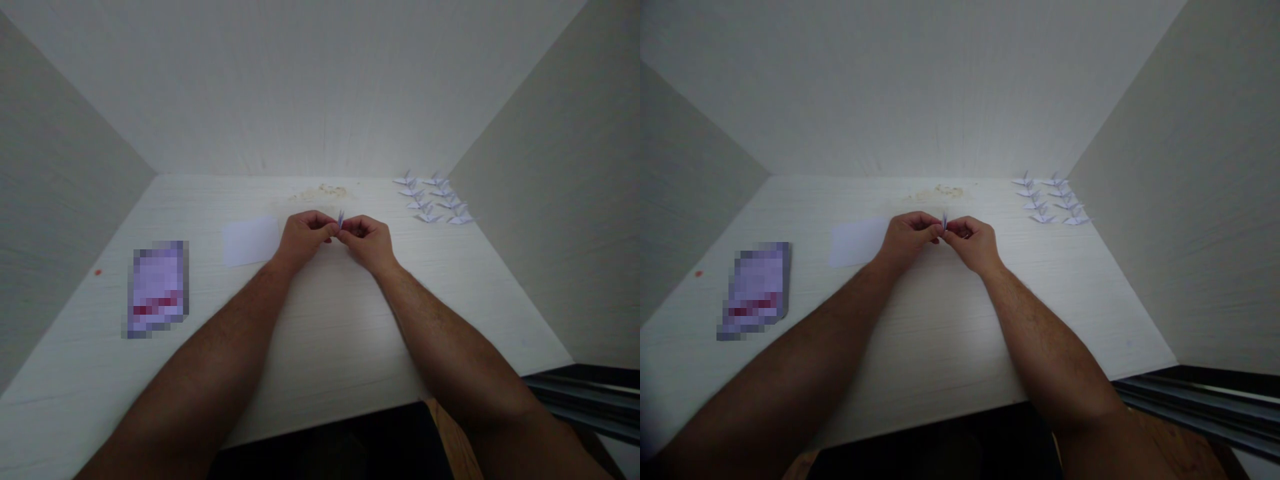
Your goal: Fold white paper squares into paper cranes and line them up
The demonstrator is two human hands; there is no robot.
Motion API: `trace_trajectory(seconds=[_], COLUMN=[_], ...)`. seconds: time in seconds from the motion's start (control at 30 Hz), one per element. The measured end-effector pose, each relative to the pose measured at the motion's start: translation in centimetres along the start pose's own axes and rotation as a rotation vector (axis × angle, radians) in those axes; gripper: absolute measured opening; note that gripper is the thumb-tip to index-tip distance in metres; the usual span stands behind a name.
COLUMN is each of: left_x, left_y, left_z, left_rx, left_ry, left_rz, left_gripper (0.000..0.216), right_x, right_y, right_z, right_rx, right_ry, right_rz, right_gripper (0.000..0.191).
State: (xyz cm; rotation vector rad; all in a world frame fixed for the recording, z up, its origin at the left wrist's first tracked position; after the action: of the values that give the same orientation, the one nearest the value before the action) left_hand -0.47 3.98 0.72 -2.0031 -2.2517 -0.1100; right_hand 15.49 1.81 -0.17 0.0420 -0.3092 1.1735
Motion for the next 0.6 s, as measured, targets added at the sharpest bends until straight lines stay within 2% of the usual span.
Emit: trace_trajectory(seconds=[0.6], left_x=[-0.33], left_y=[0.05], left_z=[-0.57], left_rx=[0.033], left_ry=[-0.015], left_rz=[-0.022], left_gripper=[0.018], right_x=[0.15], right_y=[0.20], right_z=[-0.57], right_rx=[0.043], right_ry=[0.069], right_rz=[0.028], right_gripper=[0.021])
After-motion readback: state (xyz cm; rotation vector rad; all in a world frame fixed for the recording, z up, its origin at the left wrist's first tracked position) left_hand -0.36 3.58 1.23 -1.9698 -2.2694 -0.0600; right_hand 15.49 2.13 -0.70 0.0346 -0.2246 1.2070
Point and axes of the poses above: each hand's wrist, its own x-axis towards the middle knuckle, its own y-axis out of the palm, z = x × y, the point moved 3 cm from there along x, towards the middle knuckle, and after that the axes turned 15 degrees about -z, right-handed, at the moved point
